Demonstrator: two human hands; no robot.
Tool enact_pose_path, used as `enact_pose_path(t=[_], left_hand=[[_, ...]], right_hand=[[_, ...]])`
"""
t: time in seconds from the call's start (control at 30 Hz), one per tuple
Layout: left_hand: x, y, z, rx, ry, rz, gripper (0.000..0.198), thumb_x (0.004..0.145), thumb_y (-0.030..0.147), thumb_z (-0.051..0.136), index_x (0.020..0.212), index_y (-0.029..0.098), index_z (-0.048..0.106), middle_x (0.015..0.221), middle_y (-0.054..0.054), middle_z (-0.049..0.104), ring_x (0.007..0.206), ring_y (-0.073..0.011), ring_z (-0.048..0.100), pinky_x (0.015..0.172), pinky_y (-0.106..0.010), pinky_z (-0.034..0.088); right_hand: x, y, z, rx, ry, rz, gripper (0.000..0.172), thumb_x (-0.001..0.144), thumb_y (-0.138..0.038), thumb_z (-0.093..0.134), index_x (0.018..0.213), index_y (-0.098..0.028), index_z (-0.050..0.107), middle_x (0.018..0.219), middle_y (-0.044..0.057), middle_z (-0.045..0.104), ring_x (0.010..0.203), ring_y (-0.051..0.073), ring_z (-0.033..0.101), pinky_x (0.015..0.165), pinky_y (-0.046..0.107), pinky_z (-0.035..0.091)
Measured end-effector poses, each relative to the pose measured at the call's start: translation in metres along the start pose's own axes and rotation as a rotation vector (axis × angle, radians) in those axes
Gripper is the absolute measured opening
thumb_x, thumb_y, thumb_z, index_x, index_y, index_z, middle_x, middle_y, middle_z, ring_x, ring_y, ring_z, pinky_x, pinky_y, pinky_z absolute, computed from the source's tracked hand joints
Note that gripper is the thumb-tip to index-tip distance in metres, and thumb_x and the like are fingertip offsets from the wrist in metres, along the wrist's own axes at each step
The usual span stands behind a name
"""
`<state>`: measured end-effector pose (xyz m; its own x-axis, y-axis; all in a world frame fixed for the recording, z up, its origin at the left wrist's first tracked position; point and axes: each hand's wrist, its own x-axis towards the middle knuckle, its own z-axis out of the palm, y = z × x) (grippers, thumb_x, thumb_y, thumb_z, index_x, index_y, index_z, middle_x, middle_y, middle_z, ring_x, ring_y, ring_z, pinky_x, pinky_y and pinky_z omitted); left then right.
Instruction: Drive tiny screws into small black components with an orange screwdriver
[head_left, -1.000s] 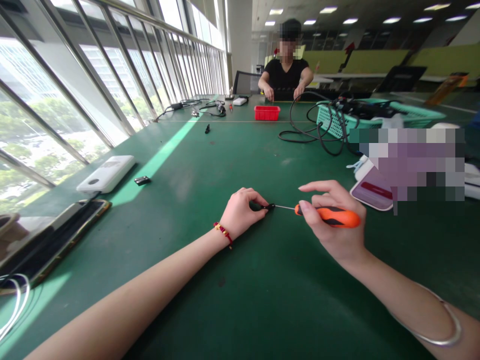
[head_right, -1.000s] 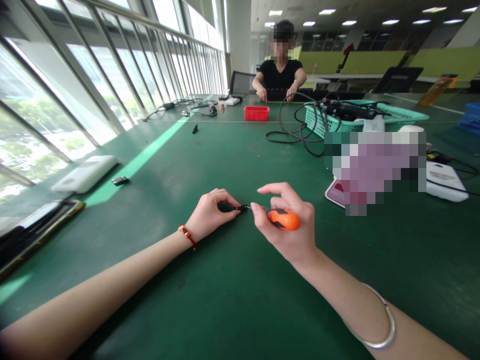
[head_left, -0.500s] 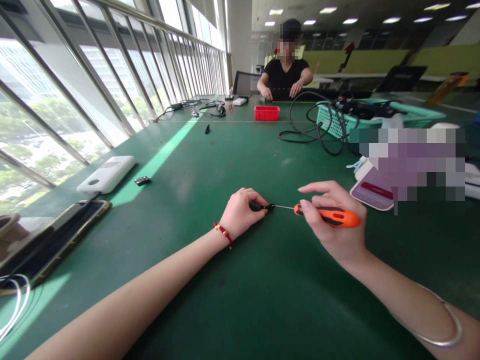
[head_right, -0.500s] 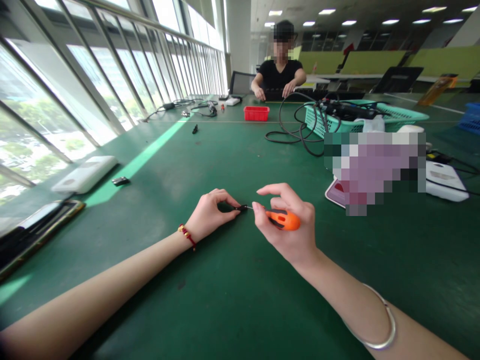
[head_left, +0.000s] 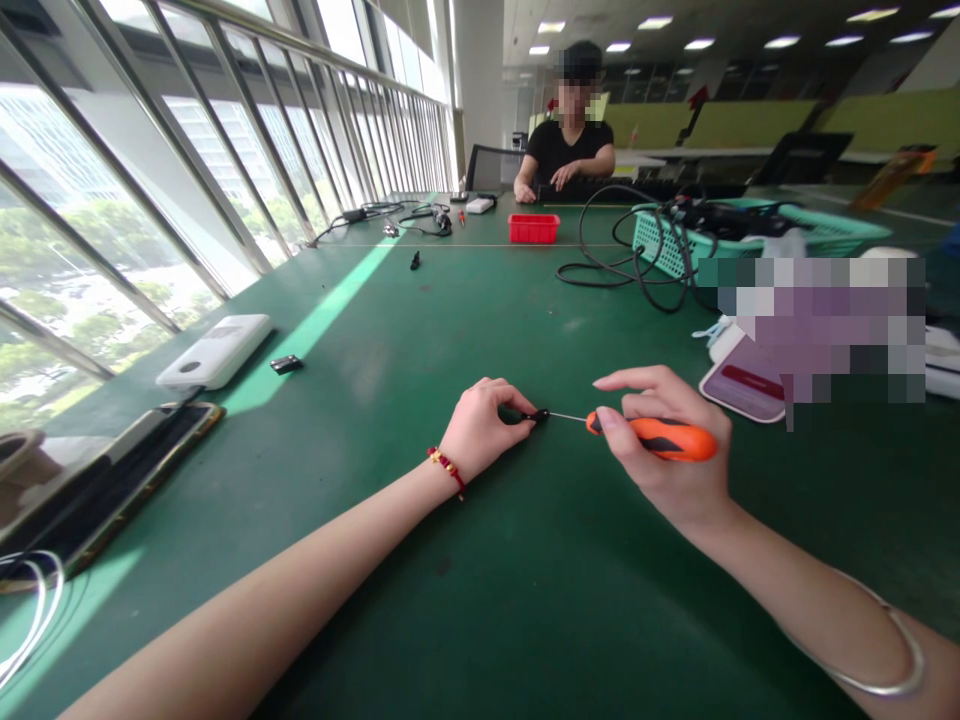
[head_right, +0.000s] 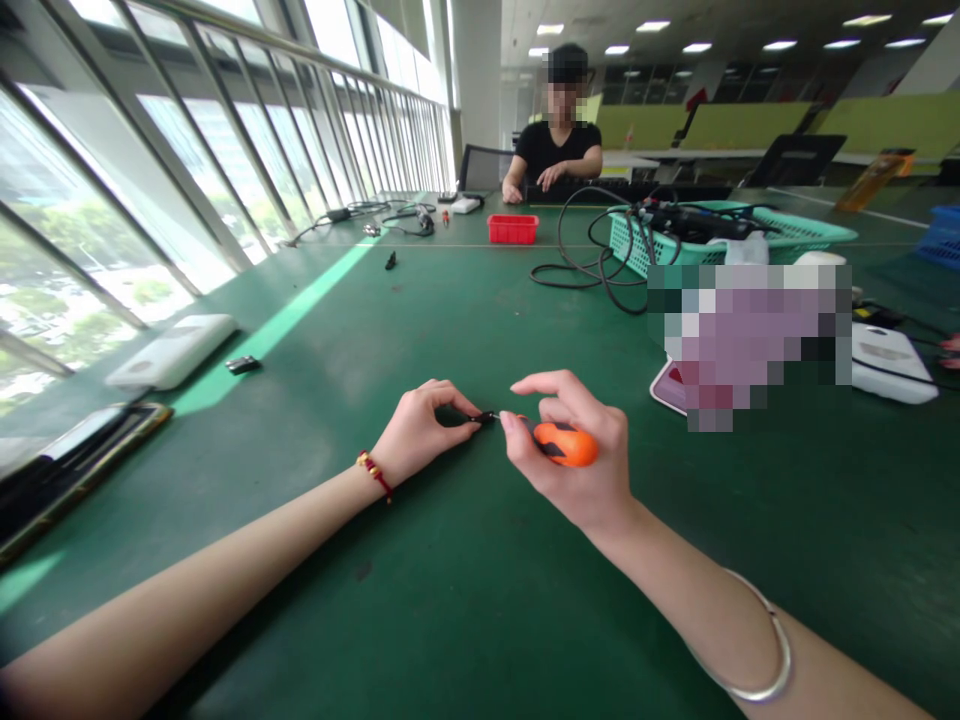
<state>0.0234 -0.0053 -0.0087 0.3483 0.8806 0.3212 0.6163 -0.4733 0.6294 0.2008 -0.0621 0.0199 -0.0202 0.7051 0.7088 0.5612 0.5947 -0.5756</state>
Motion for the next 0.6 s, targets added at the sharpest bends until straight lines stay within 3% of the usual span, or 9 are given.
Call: enact_pose_path(t=[0.1,0.27,0.33,0.5,0.6], left_hand=[[-0.0002,0.0003,-0.0001,0.005,0.002,-0.006,0.007,0.066,0.016,0.063,0.071,0.018,0.068,0.077,-0.001,0.067,0.079,-0.0169,0.058,0.076,-0.03,0.046],[0.0001,-0.0008,0.0006,0.006,0.006,-0.002,0.007,0.066,0.015,0.064,0.071,0.018,0.068,0.077,-0.001,0.067,0.078,-0.0168,0.058,0.076,-0.03,0.046],[0.0002,-0.0009,0.0007,0.001,0.008,-0.003,0.007,0.066,0.015,0.064,0.07,0.018,0.068,0.077,0.0,0.067,0.078,-0.0165,0.058,0.076,-0.03,0.046],[0.0002,-0.0002,0.0003,0.002,0.005,-0.005,0.007,0.066,0.015,0.063,0.07,0.018,0.068,0.076,0.0,0.066,0.077,-0.0163,0.058,0.075,-0.029,0.046],[0.0002,0.0002,0.0001,0.006,0.005,-0.008,0.007,0.066,0.015,0.063,0.07,0.019,0.068,0.076,0.0,0.066,0.077,-0.0162,0.058,0.075,-0.03,0.046]], right_hand=[[-0.0005,0.0005,0.0,0.024,0.023,-0.016,0.016,0.074,-0.017,0.059,0.089,-0.021,0.056,0.047,-0.007,0.041,0.041,0.009,0.041,0.045,0.025,0.037],[0.0021,0.0061,0.0035,0.152,0.118,-0.057,0.052,0.066,-0.016,0.064,0.114,-0.022,0.046,0.084,0.003,0.051,0.067,0.015,0.053,0.061,0.031,0.047],[0.0021,0.0064,0.0042,0.173,0.097,-0.013,0.056,0.066,-0.018,0.065,0.117,-0.021,0.042,0.077,0.001,0.05,0.061,0.014,0.051,0.055,0.03,0.045],[-0.0011,0.0012,0.0009,0.046,-0.025,0.032,0.016,0.076,-0.023,0.059,0.09,-0.02,0.055,0.043,-0.01,0.034,0.039,0.008,0.035,0.043,0.023,0.032],[-0.0021,0.0004,-0.0003,0.029,-0.006,0.015,0.013,0.077,-0.02,0.058,0.089,-0.02,0.056,0.044,-0.01,0.035,0.039,0.007,0.035,0.044,0.023,0.032]])
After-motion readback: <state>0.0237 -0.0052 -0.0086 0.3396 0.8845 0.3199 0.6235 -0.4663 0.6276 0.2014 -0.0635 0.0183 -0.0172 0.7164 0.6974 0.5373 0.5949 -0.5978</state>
